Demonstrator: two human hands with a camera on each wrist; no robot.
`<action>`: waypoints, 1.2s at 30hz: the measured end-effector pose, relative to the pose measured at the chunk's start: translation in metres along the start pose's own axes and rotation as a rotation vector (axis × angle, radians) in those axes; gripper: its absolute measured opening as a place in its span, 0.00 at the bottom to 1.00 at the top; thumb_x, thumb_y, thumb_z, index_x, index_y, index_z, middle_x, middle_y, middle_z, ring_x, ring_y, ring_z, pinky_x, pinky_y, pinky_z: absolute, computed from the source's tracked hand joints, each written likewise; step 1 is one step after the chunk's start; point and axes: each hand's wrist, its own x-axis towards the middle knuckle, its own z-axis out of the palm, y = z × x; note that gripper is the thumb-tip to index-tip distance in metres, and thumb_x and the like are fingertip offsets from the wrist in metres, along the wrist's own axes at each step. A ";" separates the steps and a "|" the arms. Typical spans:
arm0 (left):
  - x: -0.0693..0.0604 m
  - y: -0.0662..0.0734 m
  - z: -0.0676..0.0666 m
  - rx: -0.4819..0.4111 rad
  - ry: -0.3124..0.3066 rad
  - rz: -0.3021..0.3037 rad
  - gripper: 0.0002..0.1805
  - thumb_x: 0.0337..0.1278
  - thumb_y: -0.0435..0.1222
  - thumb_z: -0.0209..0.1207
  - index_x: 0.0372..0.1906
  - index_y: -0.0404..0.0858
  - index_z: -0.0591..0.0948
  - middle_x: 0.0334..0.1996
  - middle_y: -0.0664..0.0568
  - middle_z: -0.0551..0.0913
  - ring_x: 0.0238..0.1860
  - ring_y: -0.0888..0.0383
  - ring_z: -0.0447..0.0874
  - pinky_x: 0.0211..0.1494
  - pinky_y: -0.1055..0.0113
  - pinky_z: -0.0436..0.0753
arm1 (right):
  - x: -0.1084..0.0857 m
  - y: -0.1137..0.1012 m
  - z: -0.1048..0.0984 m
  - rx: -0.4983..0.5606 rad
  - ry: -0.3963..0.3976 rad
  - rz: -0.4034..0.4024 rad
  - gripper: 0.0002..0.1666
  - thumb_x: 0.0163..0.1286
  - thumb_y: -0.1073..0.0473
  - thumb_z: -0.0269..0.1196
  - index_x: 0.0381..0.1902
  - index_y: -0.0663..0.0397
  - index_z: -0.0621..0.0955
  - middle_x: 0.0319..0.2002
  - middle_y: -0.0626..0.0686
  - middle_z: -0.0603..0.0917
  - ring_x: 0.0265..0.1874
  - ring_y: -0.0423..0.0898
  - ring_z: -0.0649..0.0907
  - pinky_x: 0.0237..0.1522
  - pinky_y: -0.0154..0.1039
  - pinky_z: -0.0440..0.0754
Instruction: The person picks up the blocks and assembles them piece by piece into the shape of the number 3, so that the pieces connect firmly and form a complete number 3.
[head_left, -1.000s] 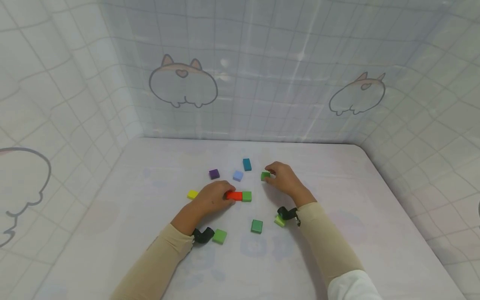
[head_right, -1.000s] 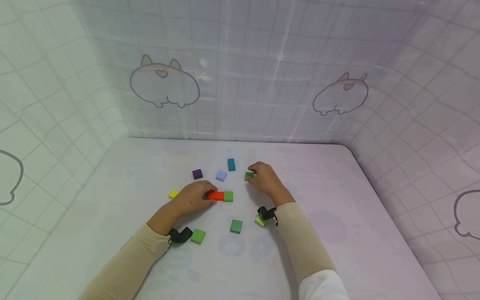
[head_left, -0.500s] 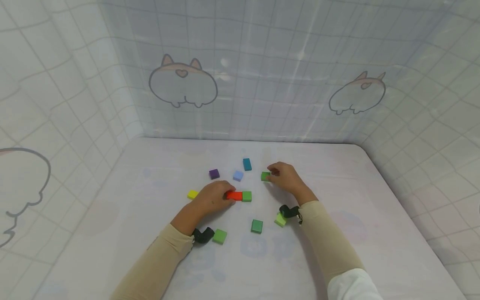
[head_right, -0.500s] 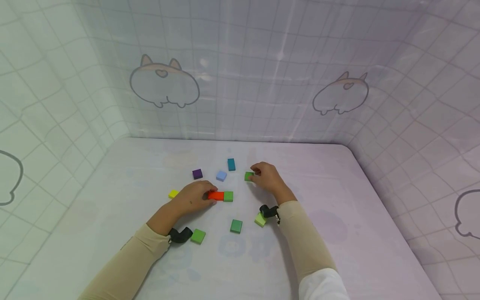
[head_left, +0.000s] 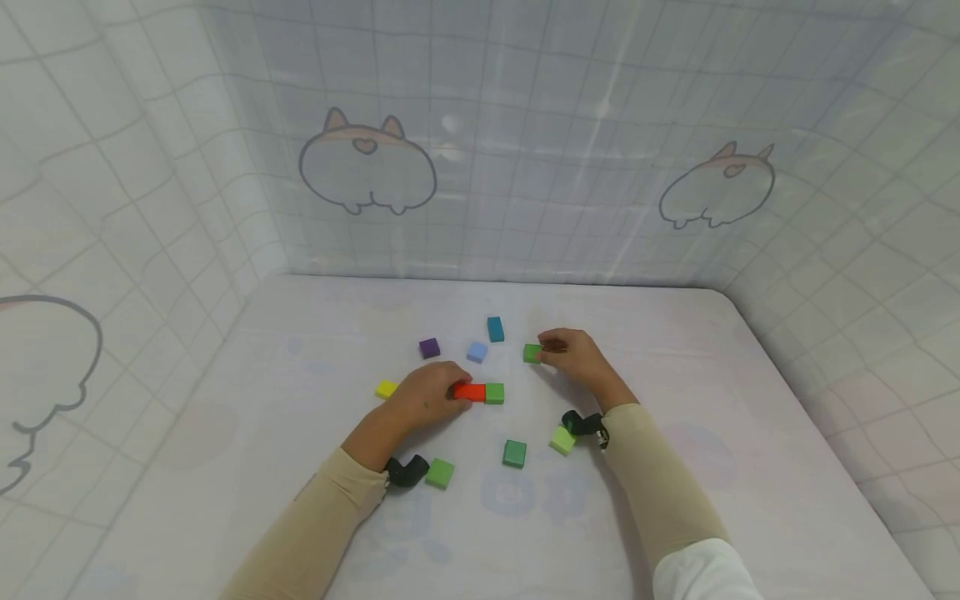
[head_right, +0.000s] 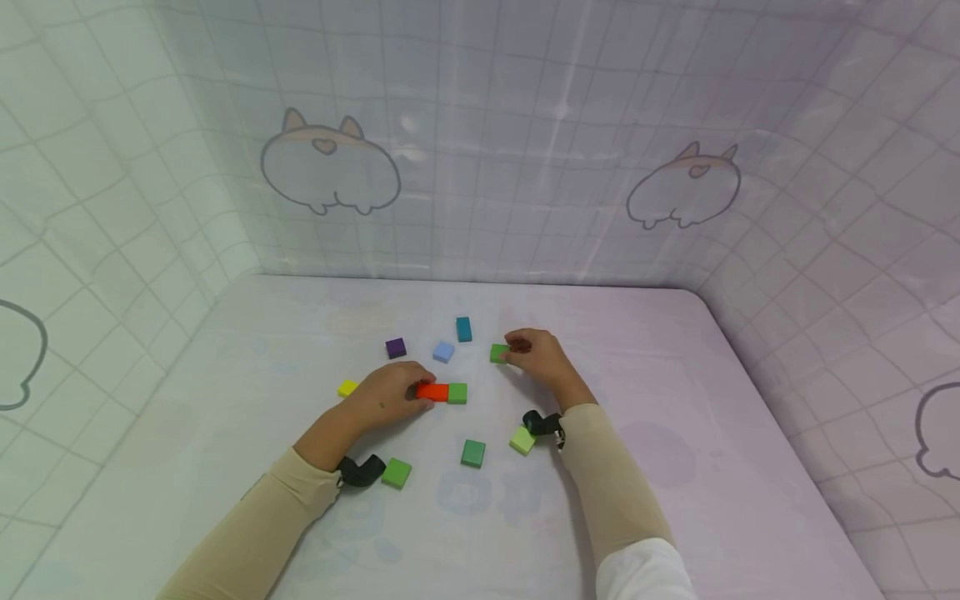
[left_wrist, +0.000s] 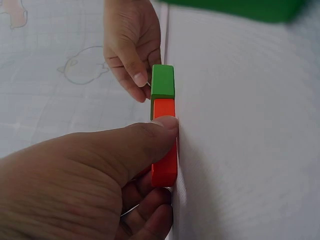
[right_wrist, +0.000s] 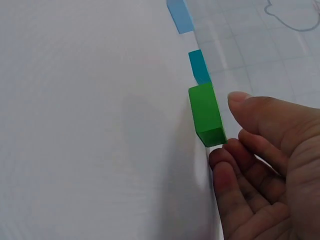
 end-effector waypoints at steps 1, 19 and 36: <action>0.000 0.000 0.000 0.001 -0.001 -0.001 0.26 0.56 0.44 0.70 0.60 0.44 0.81 0.54 0.56 0.82 0.52 0.57 0.77 0.63 0.58 0.79 | 0.000 0.001 0.001 0.012 0.001 0.000 0.25 0.65 0.54 0.70 0.59 0.52 0.81 0.54 0.52 0.84 0.57 0.50 0.81 0.59 0.47 0.80; 0.002 -0.002 0.001 0.022 -0.002 0.009 0.26 0.56 0.44 0.70 0.60 0.43 0.81 0.52 0.56 0.83 0.51 0.58 0.77 0.63 0.58 0.79 | 0.004 0.011 0.008 0.050 0.004 0.020 0.22 0.63 0.56 0.72 0.55 0.48 0.82 0.51 0.49 0.84 0.52 0.48 0.82 0.56 0.44 0.81; -0.002 0.000 -0.001 -0.017 0.011 0.018 0.24 0.57 0.43 0.70 0.58 0.43 0.82 0.51 0.56 0.82 0.49 0.57 0.77 0.61 0.58 0.80 | 0.002 0.012 0.007 0.047 0.006 0.005 0.18 0.62 0.56 0.73 0.50 0.47 0.85 0.47 0.47 0.86 0.50 0.46 0.83 0.55 0.45 0.80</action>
